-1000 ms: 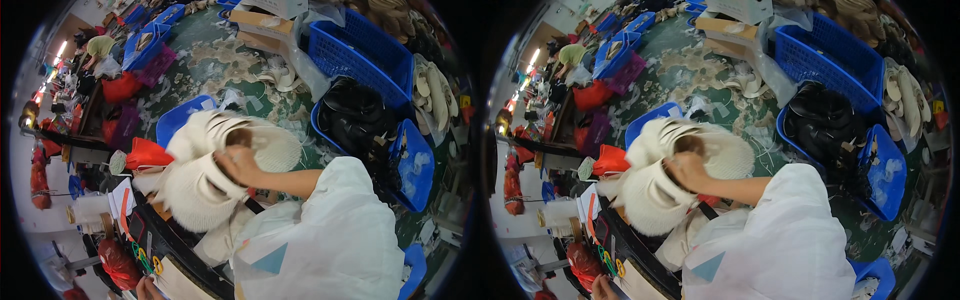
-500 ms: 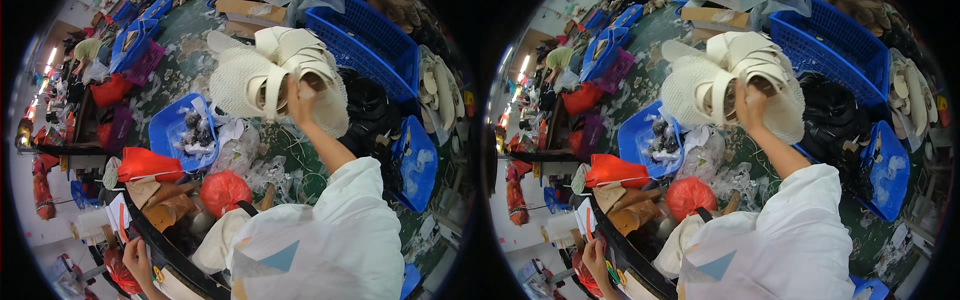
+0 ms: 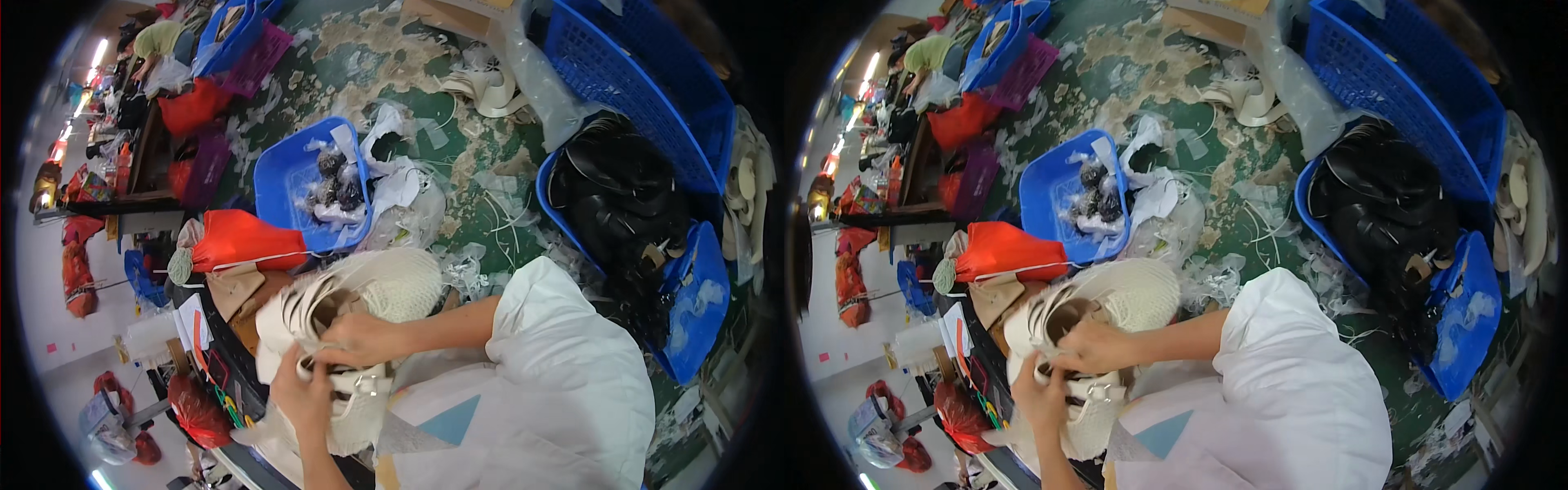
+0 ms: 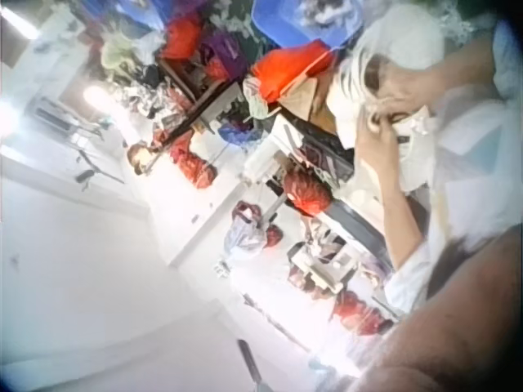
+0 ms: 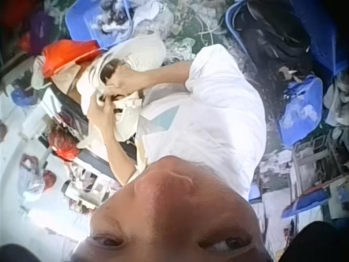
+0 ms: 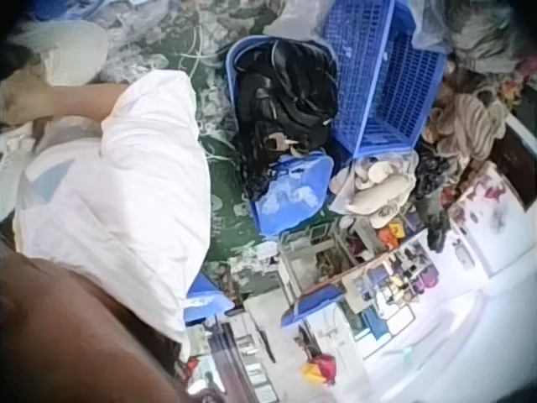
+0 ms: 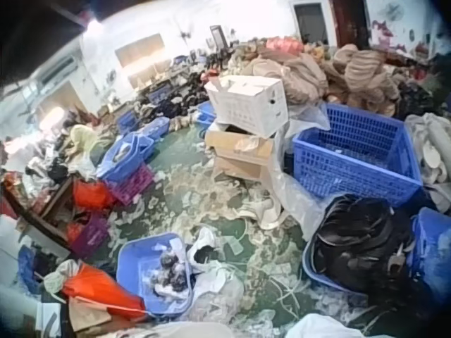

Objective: Checking and assembling shoe uppers, buckles, and organizing finished components on a factory floor.

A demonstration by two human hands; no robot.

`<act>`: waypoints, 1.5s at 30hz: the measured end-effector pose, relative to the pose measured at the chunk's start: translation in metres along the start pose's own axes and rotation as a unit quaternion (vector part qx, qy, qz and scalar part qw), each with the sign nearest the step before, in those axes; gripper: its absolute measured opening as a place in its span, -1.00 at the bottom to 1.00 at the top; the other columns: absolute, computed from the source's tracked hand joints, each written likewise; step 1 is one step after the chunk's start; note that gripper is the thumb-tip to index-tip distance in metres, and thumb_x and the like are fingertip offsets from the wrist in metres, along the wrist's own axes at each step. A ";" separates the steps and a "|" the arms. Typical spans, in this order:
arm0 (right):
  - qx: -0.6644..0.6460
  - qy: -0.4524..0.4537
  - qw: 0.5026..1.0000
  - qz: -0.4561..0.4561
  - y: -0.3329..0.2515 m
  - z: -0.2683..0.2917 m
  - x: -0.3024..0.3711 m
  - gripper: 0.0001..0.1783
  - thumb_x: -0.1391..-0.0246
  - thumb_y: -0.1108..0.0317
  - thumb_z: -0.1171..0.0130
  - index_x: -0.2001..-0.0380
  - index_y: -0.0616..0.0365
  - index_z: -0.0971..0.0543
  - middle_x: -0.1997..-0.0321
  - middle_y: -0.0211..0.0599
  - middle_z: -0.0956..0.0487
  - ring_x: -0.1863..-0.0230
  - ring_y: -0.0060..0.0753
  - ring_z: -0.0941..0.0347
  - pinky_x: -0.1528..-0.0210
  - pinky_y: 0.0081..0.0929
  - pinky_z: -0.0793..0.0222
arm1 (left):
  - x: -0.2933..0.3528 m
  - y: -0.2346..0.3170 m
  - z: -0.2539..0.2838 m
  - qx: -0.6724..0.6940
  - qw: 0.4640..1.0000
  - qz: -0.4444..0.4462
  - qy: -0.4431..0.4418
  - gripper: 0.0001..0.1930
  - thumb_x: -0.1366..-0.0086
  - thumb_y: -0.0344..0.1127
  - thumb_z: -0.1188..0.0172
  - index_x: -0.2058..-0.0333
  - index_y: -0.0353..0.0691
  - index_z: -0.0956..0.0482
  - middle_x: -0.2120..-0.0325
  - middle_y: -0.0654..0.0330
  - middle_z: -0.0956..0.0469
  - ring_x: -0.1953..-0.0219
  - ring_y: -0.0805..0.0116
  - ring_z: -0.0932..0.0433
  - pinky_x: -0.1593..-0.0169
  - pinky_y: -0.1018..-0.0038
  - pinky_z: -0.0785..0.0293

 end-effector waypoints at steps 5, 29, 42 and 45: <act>0.148 0.215 0.948 0.184 0.003 0.121 0.001 -0.86 0.12 0.35 -0.15 0.41 0.10 -0.58 0.43 -0.31 -0.57 0.41 -0.22 -0.50 0.32 -0.27 -0.43 | 0.019 -0.103 0.041 0.017 0.989 0.119 0.085 -0.89 -0.05 -0.47 -0.24 0.43 -0.38 -0.59 0.60 0.21 -0.56 0.54 0.55 -0.41 0.41 0.51 -0.38; 0.257 0.248 0.621 -0.698 0.461 0.574 0.289 -0.08 0.17 -0.29 -0.13 -0.18 0.10 -0.31 -0.31 -0.10 -0.19 -0.32 0.05 -0.06 -0.30 0.03 0.13 | 0.053 -0.275 0.213 -0.180 0.926 0.260 0.204 -0.73 0.02 -0.54 -0.11 0.27 -0.41 -0.57 0.46 0.14 -0.59 0.43 0.37 -0.48 0.29 0.46 -0.40; 0.325 0.369 0.839 -0.235 0.337 0.436 0.125 -0.76 -0.05 0.30 0.06 0.40 0.17 -0.57 0.40 -0.06 -0.53 0.28 -0.05 -0.46 0.27 -0.19 -0.32 | 0.080 -0.273 0.199 -0.088 0.927 0.298 0.210 -0.74 -0.07 -0.49 -0.16 0.23 -0.43 -0.55 0.38 0.10 -0.59 0.42 0.38 -0.49 0.30 0.45 -0.43; 0.266 0.295 0.910 -0.116 0.308 0.271 0.057 -0.72 0.15 0.53 -0.10 0.27 0.13 -0.57 0.29 -0.13 -0.53 0.25 -0.08 -0.45 0.19 -0.28 -0.37 | 0.069 -0.295 0.221 -0.113 0.943 0.202 0.238 -0.74 -0.05 -0.35 -0.23 0.29 -0.40 -0.58 0.52 0.17 -0.57 0.48 0.45 -0.43 0.40 0.43 -0.38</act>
Point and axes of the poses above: each hand's wrist, its own x-axis away from the middle knuckle, its own z-axis out of the back of the hand, y = z × x, the point moved 10 cm from there along -x, towards the middle knuckle
